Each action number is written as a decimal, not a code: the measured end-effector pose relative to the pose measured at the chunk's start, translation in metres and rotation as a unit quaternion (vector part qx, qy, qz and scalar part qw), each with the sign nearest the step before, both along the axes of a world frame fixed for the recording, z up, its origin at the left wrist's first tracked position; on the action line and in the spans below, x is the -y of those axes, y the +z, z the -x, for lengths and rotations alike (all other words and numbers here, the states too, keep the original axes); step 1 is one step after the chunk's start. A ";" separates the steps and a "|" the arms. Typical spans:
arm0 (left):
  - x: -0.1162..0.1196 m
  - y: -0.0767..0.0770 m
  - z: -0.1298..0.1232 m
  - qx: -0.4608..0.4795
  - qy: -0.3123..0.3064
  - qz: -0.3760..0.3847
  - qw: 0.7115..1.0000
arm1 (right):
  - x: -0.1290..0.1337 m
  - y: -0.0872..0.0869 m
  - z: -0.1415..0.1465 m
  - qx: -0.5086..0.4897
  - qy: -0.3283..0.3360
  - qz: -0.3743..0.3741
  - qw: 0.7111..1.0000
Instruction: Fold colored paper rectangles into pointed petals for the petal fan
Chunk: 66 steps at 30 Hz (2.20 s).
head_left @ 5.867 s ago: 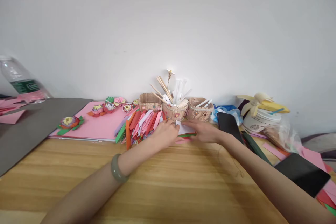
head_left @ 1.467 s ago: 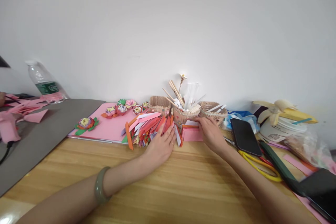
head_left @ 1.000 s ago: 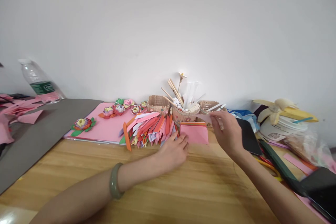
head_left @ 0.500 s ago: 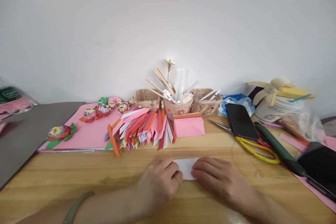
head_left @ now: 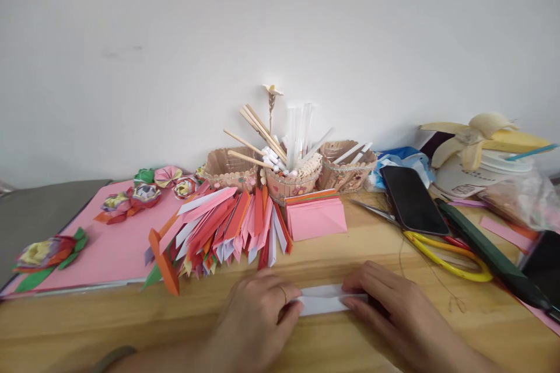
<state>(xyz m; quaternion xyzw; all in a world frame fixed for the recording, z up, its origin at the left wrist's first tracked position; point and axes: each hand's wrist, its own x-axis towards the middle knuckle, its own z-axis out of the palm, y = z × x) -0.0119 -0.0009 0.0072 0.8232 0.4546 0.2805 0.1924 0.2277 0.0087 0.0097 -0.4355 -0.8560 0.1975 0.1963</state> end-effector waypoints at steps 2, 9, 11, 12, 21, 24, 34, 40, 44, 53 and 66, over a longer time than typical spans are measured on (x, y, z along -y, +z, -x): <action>-0.002 -0.001 0.000 0.000 0.012 0.009 1.000 | 0.000 -0.005 0.000 -0.005 -0.033 0.013 0.999; -0.009 -0.001 0.000 -0.008 0.032 0.070 0.997 | -0.002 -0.009 0.004 -0.010 -0.055 -0.013 0.998; -0.010 -0.002 0.000 -0.007 0.022 0.060 0.998 | -0.003 -0.008 0.004 -0.007 -0.051 -0.023 0.998; -0.010 -0.003 0.001 -0.008 0.016 0.054 0.998 | -0.004 -0.008 0.004 -0.003 -0.050 -0.025 0.998; -0.011 -0.008 0.004 -0.026 -0.006 0.037 0.999 | -0.005 -0.007 0.006 0.022 -0.045 -0.054 0.997; -0.013 -0.007 0.003 -0.033 -0.013 0.030 0.999 | -0.005 -0.007 0.006 0.033 -0.049 -0.061 0.996; -0.011 -0.008 0.002 -0.060 -0.031 0.001 0.998 | -0.005 0.001 0.012 0.060 -0.052 -0.092 0.993; -0.009 -0.007 0.000 -0.058 -0.036 -0.047 0.997 | -0.008 -0.002 0.014 0.069 -0.044 -0.121 0.989; -0.011 -0.002 -0.003 -0.077 -0.034 -0.092 0.992 | -0.015 -0.004 0.013 0.067 -0.049 -0.123 0.989; -0.016 -0.011 -0.004 -0.120 -0.110 -0.277 0.947 | -0.011 -0.008 0.010 0.035 -0.056 -0.048 0.997; -0.017 -0.023 0.005 -0.200 -0.179 -0.287 0.920 | 0.006 0.008 0.002 0.029 -0.041 -0.125 0.991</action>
